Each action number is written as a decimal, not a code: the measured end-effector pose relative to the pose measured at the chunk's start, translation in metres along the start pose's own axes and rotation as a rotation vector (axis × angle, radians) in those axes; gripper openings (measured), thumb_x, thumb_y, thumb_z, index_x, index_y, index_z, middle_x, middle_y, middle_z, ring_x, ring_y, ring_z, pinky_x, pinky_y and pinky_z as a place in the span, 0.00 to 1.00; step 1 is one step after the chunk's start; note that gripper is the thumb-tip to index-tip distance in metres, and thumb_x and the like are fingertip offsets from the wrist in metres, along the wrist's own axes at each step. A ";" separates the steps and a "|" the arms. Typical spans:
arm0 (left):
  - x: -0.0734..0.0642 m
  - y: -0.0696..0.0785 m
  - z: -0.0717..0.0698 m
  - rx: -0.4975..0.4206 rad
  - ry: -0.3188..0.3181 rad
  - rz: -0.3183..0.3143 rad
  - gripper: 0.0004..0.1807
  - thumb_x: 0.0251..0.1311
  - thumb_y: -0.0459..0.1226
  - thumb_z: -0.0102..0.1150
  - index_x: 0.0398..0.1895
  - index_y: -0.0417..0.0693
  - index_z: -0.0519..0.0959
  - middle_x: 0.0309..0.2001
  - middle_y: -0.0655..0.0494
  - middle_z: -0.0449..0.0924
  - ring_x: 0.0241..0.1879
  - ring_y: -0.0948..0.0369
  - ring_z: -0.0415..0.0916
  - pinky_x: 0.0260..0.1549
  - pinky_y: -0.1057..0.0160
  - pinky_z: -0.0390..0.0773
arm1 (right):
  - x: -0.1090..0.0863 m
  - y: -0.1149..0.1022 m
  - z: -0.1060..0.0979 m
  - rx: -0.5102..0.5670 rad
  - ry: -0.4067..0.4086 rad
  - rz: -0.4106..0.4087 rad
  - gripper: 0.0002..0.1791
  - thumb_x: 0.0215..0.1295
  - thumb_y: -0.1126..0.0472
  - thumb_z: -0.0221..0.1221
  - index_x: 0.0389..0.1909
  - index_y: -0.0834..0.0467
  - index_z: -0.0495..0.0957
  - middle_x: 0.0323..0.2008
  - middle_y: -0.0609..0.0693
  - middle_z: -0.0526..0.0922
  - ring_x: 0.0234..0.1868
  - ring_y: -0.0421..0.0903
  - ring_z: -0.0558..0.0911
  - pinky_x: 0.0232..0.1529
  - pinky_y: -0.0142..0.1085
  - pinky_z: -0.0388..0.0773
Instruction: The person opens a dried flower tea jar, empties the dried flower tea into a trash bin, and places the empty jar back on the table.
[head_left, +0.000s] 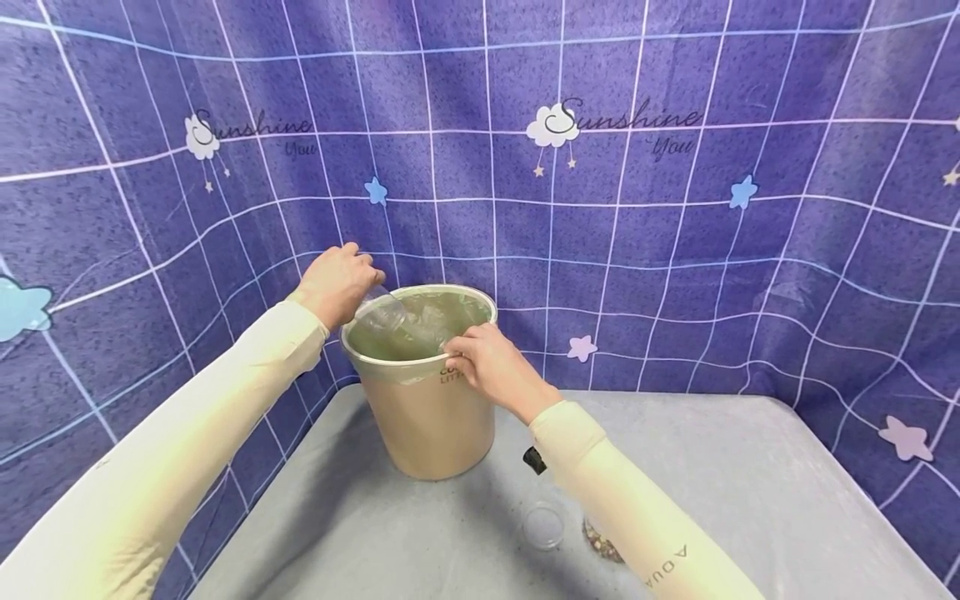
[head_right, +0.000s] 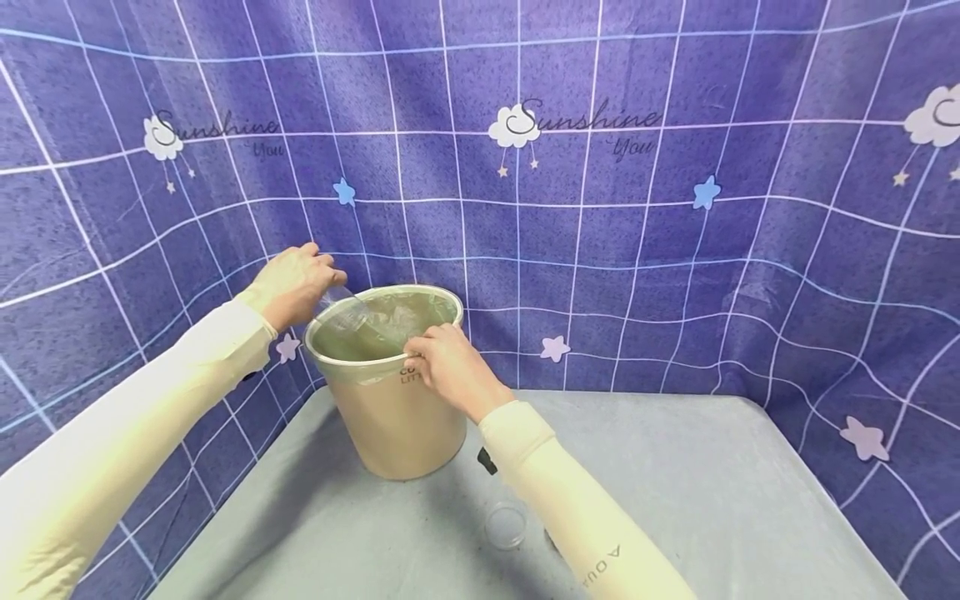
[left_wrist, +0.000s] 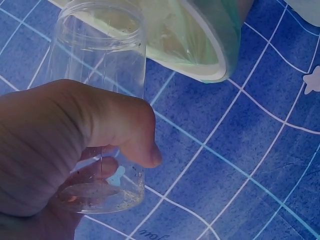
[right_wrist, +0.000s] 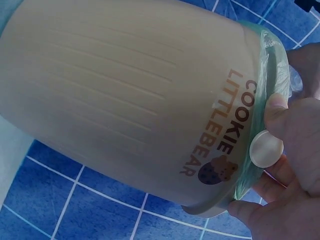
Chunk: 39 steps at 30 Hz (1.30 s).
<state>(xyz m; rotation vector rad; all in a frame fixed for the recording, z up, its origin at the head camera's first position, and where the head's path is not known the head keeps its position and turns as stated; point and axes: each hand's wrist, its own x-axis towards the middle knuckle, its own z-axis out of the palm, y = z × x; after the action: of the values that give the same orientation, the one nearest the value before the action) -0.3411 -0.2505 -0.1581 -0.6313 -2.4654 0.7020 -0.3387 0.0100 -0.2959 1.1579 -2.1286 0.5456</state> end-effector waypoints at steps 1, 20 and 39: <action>-0.001 0.000 -0.001 -0.003 -0.003 -0.004 0.23 0.41 0.23 0.75 0.44 0.49 0.89 0.41 0.43 0.86 0.42 0.43 0.78 0.46 0.44 0.80 | 0.000 0.000 -0.001 -0.001 -0.008 0.003 0.05 0.68 0.59 0.67 0.41 0.54 0.87 0.35 0.48 0.83 0.43 0.50 0.79 0.51 0.43 0.74; -0.011 0.006 -0.015 -0.050 -0.001 -0.100 0.24 0.41 0.24 0.71 0.46 0.46 0.86 0.42 0.41 0.85 0.43 0.40 0.77 0.47 0.42 0.78 | 0.000 -0.008 -0.006 -0.005 -0.058 0.034 0.07 0.70 0.58 0.66 0.45 0.54 0.86 0.40 0.47 0.85 0.47 0.49 0.81 0.54 0.42 0.76; -0.036 0.018 -0.033 -0.191 0.116 -0.223 0.30 0.33 0.30 0.72 0.49 0.41 0.81 0.40 0.36 0.83 0.42 0.37 0.77 0.41 0.37 0.78 | -0.011 -0.014 -0.028 0.013 -0.001 0.063 0.11 0.70 0.62 0.65 0.51 0.57 0.84 0.46 0.50 0.86 0.53 0.53 0.81 0.59 0.44 0.76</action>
<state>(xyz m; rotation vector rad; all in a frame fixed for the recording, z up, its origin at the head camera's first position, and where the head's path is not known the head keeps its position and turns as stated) -0.2895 -0.2447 -0.1561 -0.4423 -2.4617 0.3382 -0.3122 0.0267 -0.2833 1.1017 -2.1710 0.5878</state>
